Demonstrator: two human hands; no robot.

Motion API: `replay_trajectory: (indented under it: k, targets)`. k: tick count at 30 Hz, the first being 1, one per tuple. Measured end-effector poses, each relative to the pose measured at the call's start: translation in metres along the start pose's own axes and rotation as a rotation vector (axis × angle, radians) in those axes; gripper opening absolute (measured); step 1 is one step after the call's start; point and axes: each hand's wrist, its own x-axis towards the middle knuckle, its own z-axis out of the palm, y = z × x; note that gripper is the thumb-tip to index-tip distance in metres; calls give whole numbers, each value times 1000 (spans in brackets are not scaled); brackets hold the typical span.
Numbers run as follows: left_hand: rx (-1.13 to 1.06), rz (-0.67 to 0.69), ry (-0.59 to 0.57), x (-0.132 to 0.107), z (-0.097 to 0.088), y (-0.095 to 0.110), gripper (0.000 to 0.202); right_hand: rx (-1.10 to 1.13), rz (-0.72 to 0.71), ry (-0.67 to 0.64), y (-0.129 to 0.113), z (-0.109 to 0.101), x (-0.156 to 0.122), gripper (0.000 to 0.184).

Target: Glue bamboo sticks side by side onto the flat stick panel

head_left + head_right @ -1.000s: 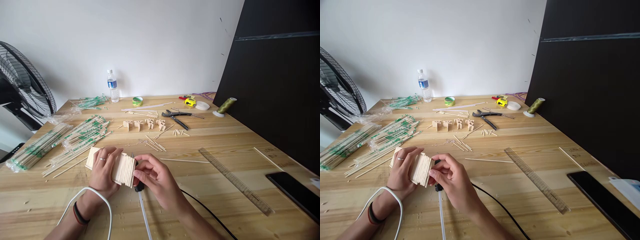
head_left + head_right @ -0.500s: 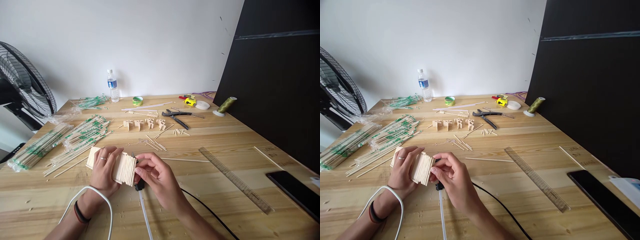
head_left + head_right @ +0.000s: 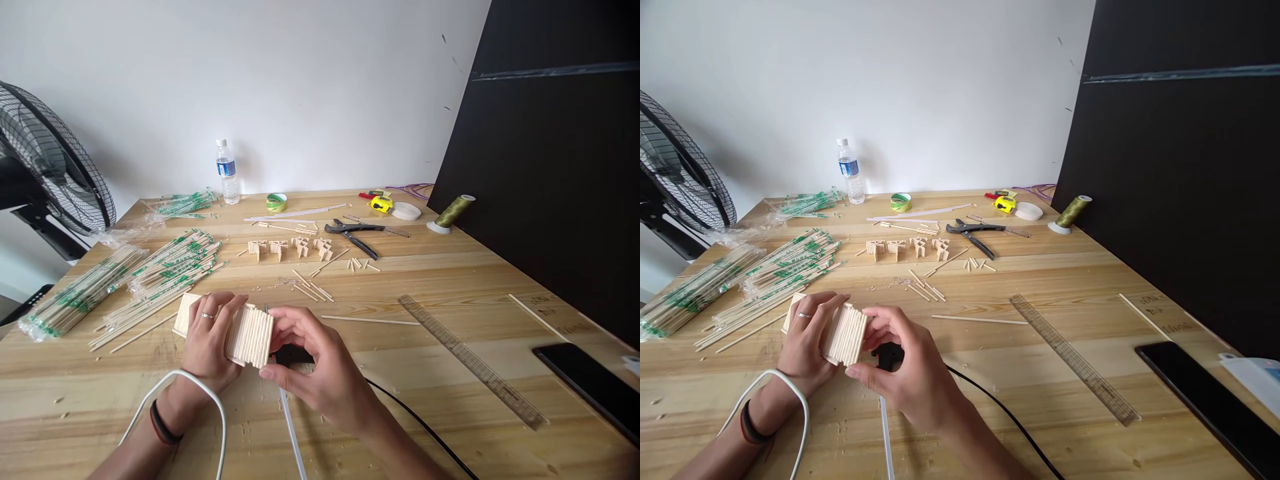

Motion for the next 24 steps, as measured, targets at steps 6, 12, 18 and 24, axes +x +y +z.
replay_trajectory:
  k: [6,12,18,24]
  targets:
    - [6,4,5,-1,0,0,62,-195,10,-12,3,-1,-2,78]
    - [7,20,10,0,-1,1,56,-290,-35,13,5,1,-2,73]
    - [2,21,10,1,0,2,58,-326,-79,40,5,3,-3,70]
    - [-4,0,-1,-1,1,2,63,-355,-107,48,9,4,-4,69]
